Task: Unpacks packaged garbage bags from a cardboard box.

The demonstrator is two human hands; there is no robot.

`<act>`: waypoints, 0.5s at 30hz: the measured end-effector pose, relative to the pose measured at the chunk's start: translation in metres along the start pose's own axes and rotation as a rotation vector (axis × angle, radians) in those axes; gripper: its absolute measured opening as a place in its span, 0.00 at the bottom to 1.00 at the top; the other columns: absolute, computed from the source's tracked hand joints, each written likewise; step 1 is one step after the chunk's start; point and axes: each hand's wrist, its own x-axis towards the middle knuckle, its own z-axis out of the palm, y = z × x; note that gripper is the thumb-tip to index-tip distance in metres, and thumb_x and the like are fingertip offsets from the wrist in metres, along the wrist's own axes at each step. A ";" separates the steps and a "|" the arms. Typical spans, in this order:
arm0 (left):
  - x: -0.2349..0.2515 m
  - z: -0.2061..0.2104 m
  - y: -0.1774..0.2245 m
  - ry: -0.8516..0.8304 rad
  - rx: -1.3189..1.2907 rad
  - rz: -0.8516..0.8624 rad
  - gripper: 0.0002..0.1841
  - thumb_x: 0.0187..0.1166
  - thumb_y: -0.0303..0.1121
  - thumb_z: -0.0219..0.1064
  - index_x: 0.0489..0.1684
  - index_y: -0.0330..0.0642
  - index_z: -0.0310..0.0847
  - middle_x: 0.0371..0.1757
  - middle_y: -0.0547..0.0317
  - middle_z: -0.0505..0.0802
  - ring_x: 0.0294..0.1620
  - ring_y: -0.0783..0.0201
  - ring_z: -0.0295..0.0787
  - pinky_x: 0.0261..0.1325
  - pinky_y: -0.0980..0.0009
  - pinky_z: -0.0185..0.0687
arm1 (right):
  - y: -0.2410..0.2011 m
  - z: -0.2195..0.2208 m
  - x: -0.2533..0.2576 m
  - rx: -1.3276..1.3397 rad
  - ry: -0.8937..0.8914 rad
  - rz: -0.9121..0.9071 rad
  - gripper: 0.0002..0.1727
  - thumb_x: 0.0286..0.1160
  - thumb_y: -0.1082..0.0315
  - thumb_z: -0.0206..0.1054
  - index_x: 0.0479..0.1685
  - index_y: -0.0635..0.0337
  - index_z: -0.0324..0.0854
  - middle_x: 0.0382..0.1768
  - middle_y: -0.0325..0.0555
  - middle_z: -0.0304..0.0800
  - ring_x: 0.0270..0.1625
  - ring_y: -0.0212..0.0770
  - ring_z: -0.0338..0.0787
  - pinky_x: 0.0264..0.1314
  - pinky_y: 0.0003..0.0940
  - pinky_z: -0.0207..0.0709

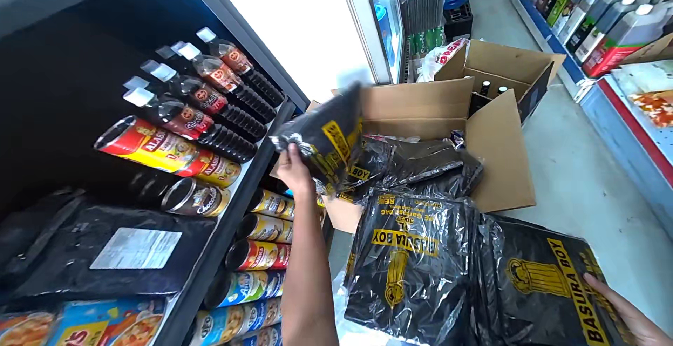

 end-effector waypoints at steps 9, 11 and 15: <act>0.010 -0.003 -0.105 0.193 -0.450 -0.688 0.25 0.95 0.36 0.48 0.85 0.32 0.55 0.79 0.36 0.72 0.74 0.49 0.75 0.74 0.52 0.75 | 0.001 -0.002 0.003 -0.009 0.001 0.007 0.20 0.77 0.48 0.62 0.63 0.44 0.73 0.42 0.29 0.96 0.45 0.25 0.95 0.50 0.26 0.91; 0.003 0.001 -0.113 0.230 -0.430 -0.717 0.23 0.91 0.29 0.52 0.81 0.29 0.58 0.77 0.35 0.74 0.71 0.48 0.76 0.71 0.51 0.76 | 0.001 0.000 0.002 0.011 0.000 0.008 0.19 0.78 0.49 0.62 0.62 0.44 0.74 0.41 0.30 0.97 0.44 0.25 0.96 0.50 0.27 0.91; -0.009 0.003 -0.079 0.241 0.037 -0.546 0.31 0.85 0.28 0.61 0.87 0.28 0.56 0.81 0.29 0.72 0.79 0.41 0.72 0.77 0.49 0.72 | 0.001 0.002 0.000 0.021 -0.001 0.007 0.17 0.77 0.50 0.61 0.59 0.43 0.75 0.40 0.29 0.97 0.43 0.25 0.96 0.48 0.26 0.91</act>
